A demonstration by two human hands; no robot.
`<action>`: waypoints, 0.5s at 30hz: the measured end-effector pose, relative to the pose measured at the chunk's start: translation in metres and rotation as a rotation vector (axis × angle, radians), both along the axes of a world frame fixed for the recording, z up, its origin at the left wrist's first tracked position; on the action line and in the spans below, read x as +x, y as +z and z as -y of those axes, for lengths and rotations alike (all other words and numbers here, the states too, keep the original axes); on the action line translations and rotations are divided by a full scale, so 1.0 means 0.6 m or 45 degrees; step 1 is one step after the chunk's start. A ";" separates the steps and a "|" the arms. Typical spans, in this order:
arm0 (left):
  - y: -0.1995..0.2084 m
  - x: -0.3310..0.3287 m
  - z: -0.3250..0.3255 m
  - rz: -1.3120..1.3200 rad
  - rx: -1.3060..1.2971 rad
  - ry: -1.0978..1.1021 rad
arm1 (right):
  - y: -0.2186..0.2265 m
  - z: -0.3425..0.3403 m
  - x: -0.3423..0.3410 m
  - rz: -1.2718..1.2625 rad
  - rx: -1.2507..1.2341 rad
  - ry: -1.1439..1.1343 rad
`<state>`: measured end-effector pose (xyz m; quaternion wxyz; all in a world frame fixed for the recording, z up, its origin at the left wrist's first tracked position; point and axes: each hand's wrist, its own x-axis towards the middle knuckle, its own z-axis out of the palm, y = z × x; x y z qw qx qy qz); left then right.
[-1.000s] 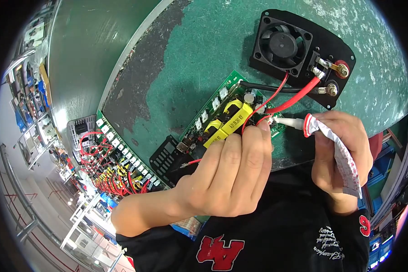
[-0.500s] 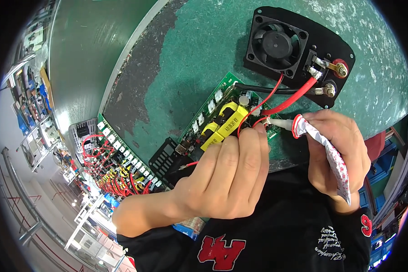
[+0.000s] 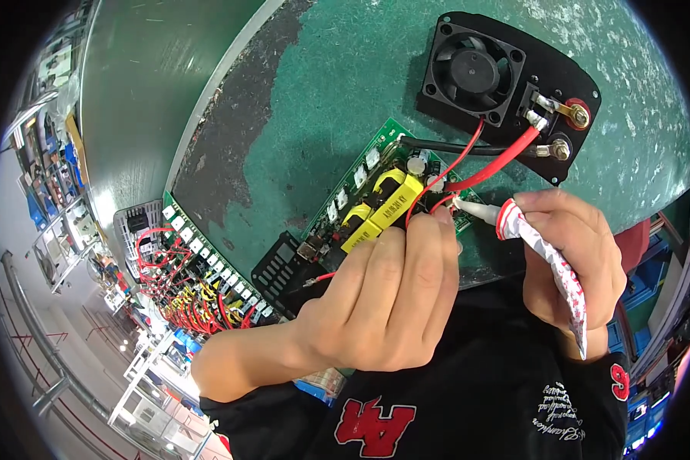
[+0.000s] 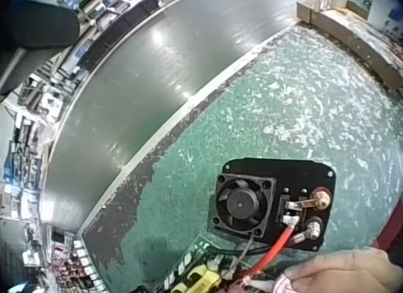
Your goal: Assembling electronic components on a circuit board, including installing cooling fans and connecting wiring.
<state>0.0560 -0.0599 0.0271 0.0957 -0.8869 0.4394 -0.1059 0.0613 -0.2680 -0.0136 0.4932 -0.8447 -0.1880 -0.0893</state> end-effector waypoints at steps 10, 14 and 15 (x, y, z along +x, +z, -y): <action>0.003 -0.002 0.001 -0.012 0.060 -0.007 | -0.012 0.039 -0.017 -0.159 0.275 -0.007; -0.001 -0.010 0.004 -0.002 0.035 0.033 | 0.003 0.032 -0.028 -0.222 0.679 -0.382; 0.001 -0.011 0.005 0.000 0.048 0.026 | -0.009 0.046 -0.024 -0.170 0.706 -0.375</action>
